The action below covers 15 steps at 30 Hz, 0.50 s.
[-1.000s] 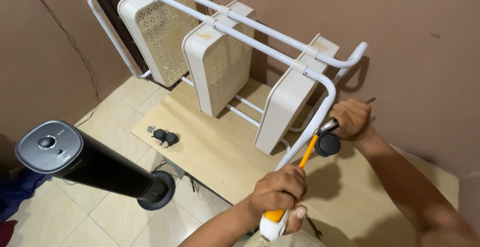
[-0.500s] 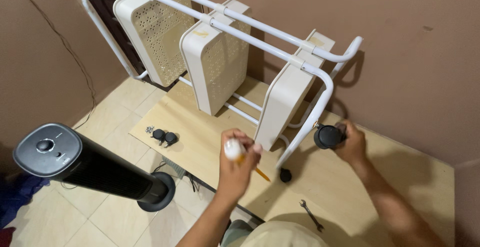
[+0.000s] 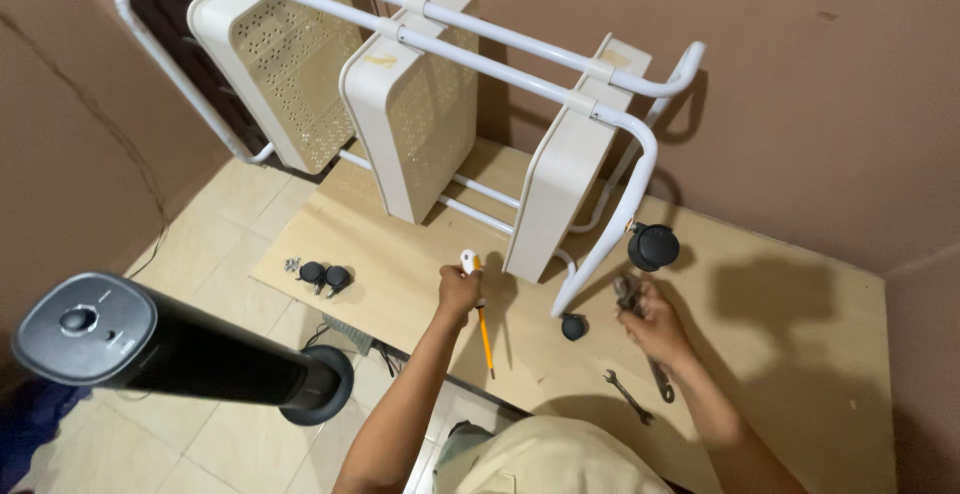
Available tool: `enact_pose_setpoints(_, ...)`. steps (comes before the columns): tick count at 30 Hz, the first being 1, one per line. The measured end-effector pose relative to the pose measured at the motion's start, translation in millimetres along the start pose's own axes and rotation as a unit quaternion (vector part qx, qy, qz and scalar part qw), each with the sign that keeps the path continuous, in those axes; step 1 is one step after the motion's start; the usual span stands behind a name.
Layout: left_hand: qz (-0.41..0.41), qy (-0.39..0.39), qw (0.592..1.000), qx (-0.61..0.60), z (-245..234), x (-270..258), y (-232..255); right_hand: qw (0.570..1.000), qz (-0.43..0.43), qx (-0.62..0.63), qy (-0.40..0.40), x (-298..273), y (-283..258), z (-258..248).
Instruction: The person assembles a white plastic shoe rack by attaching black caster wheels to the frame legs. They use a screwdriver and a wrench to tighten the screws securing each wheel to the rack.
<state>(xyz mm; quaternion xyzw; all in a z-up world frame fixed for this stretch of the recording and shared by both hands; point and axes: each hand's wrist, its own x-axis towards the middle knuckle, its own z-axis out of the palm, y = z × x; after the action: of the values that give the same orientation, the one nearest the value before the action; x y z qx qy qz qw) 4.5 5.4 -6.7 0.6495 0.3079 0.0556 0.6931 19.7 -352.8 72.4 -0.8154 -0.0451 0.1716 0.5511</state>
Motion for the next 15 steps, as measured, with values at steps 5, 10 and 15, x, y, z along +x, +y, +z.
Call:
enact_pose_setpoints(5,-0.004,0.054,0.949,0.31,-19,22,-6,0.994,-0.097,0.041,-0.017,-25,-10,35)
enact_pose_setpoints(10,-0.009,0.038,0.927,0.374,-32,41,-5,0.97,-0.086,-0.228,-0.011,-38,-8,65)
enact_pose_setpoints(15,0.002,0.032,0.918,0.395,-34,49,-15,0.945,-0.143,-0.293,-0.017,-27,8,125)
